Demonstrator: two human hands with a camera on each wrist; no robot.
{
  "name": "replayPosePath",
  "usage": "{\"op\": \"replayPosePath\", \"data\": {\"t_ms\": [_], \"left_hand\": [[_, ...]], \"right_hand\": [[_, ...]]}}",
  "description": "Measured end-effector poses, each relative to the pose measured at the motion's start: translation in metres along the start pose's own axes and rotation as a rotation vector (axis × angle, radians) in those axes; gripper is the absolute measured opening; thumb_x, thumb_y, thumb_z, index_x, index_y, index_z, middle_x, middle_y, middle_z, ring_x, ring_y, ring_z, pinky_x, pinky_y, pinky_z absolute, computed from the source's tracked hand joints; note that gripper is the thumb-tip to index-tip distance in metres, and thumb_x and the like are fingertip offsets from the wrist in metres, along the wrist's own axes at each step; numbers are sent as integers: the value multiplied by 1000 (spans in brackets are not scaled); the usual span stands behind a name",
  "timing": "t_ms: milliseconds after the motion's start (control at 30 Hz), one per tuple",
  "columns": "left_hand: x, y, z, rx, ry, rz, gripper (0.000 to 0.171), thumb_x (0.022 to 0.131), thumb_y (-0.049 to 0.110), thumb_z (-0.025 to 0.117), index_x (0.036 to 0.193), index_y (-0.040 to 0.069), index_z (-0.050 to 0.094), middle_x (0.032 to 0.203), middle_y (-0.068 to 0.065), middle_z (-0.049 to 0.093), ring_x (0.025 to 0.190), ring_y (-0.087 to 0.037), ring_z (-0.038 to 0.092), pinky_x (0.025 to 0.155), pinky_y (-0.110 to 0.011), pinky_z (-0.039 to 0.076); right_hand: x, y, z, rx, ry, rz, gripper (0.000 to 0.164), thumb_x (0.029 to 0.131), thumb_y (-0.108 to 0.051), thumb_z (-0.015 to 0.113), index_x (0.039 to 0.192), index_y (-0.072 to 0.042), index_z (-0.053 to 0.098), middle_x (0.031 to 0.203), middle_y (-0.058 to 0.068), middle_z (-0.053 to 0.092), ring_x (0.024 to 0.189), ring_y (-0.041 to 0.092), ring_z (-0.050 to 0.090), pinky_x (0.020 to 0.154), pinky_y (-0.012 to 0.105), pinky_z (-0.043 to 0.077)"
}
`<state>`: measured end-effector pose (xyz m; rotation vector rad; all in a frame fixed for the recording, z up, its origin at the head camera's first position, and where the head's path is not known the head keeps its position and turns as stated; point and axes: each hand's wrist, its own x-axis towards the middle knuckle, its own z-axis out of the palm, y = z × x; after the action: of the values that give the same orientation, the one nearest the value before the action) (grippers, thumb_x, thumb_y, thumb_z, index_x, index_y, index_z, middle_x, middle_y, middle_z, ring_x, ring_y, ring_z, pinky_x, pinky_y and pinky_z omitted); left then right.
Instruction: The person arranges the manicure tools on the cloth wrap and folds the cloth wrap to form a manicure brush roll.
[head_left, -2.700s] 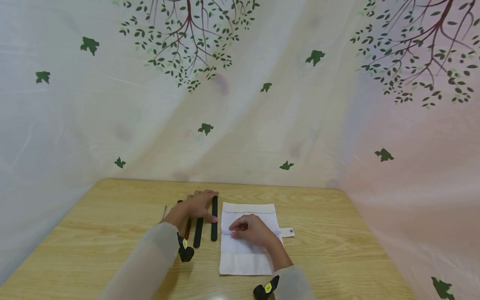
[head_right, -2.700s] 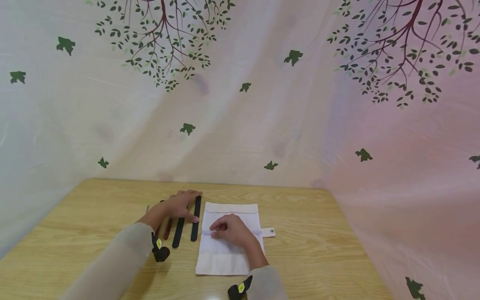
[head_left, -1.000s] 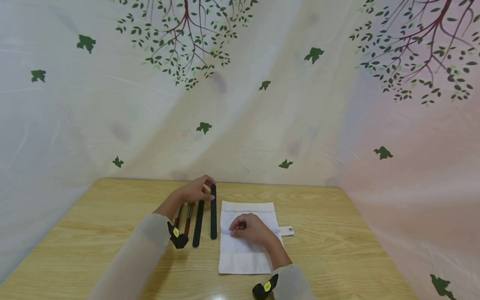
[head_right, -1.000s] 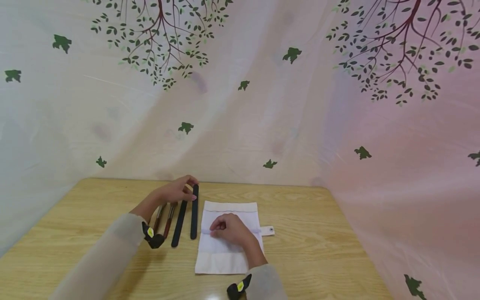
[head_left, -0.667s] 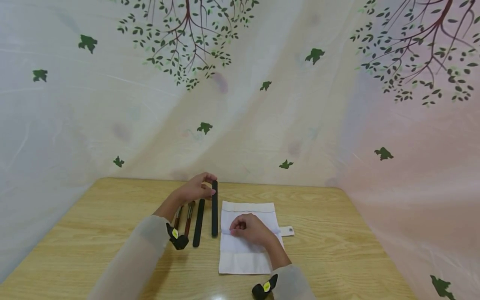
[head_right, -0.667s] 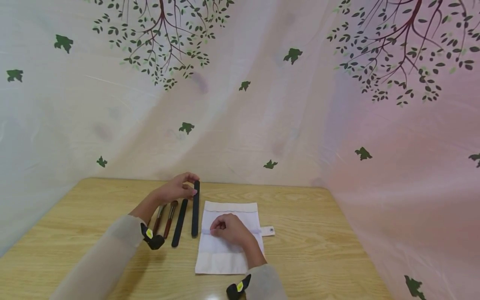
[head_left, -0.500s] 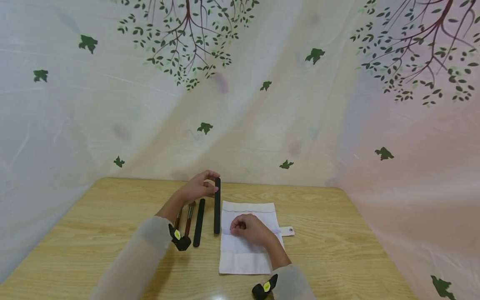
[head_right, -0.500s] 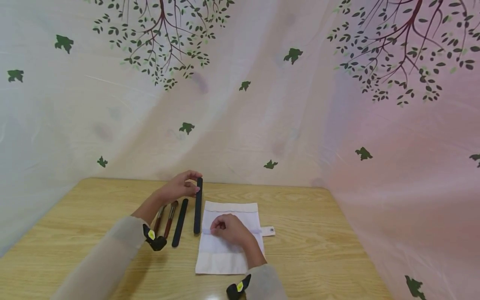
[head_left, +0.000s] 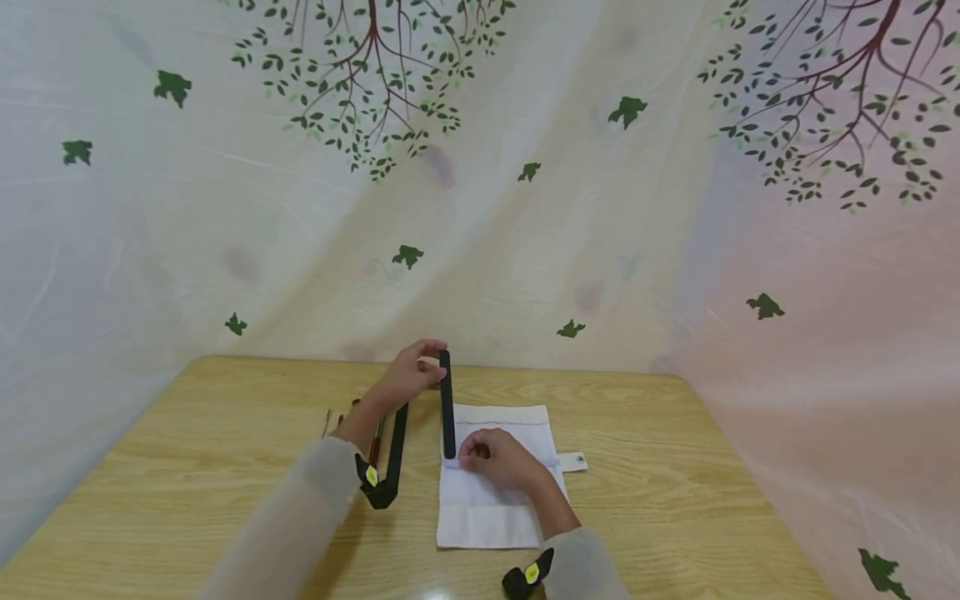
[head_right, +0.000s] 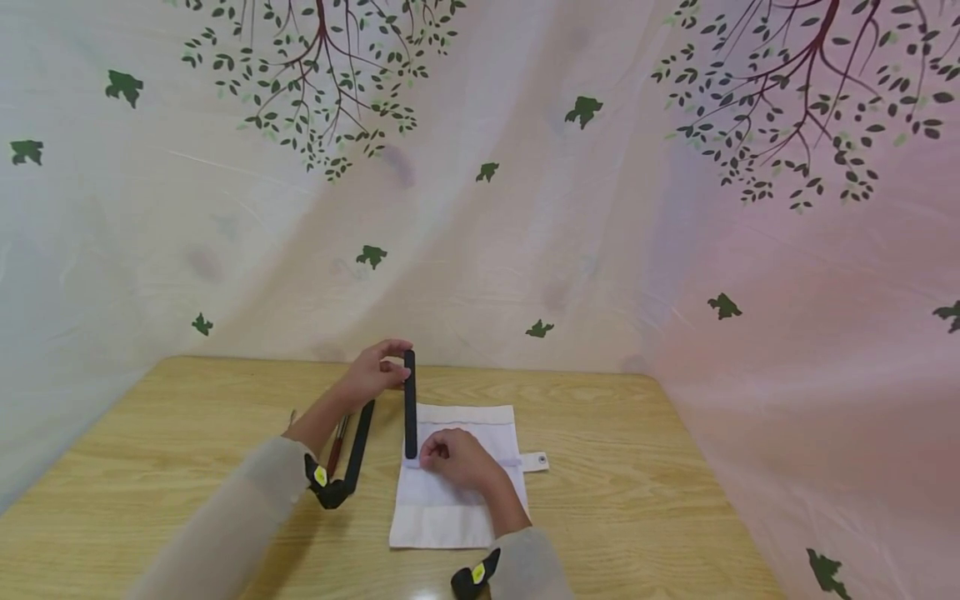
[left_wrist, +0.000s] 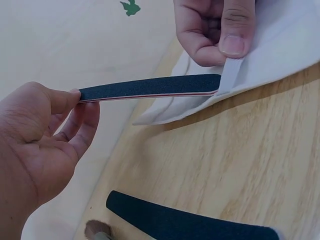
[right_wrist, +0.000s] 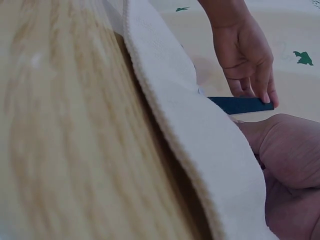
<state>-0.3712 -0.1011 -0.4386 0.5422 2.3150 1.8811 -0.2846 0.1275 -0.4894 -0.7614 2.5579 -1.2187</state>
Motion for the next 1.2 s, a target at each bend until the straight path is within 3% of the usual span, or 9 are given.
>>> {"op": "replayPosePath", "data": {"t_ms": [600, 800, 1200], "left_hand": [[0, -22, 13, 1, -48, -32, 48, 98, -6, 61, 144, -9, 47, 136, -27, 53, 100, -27, 68, 82, -37, 60], [-2, -26, 16, 55, -73, -42, 48, 98, -3, 63, 143, -8, 48, 135, -25, 56, 103, -29, 67, 81, -34, 58], [-9, -25, 19, 52, -114, -88, 46, 97, -4, 65, 141, -9, 52, 134, -26, 58, 93, -23, 68, 78, -35, 59]], "right_hand": [[-1, -1, -1, 8, -19, 1, 6, 100, -15, 68, 94, -15, 70, 85, -8, 62, 79, 8, 54, 75, 25, 45], [-1, -3, -1, 11, -20, 13, 6, 100, -15, 68, 94, -17, 70, 86, -8, 62, 81, 9, 54, 75, 26, 45], [-1, -2, -1, 19, -9, 27, 6, 100, -15, 68, 94, -17, 68, 85, -7, 60, 82, 10, 53, 76, 27, 43]]}}
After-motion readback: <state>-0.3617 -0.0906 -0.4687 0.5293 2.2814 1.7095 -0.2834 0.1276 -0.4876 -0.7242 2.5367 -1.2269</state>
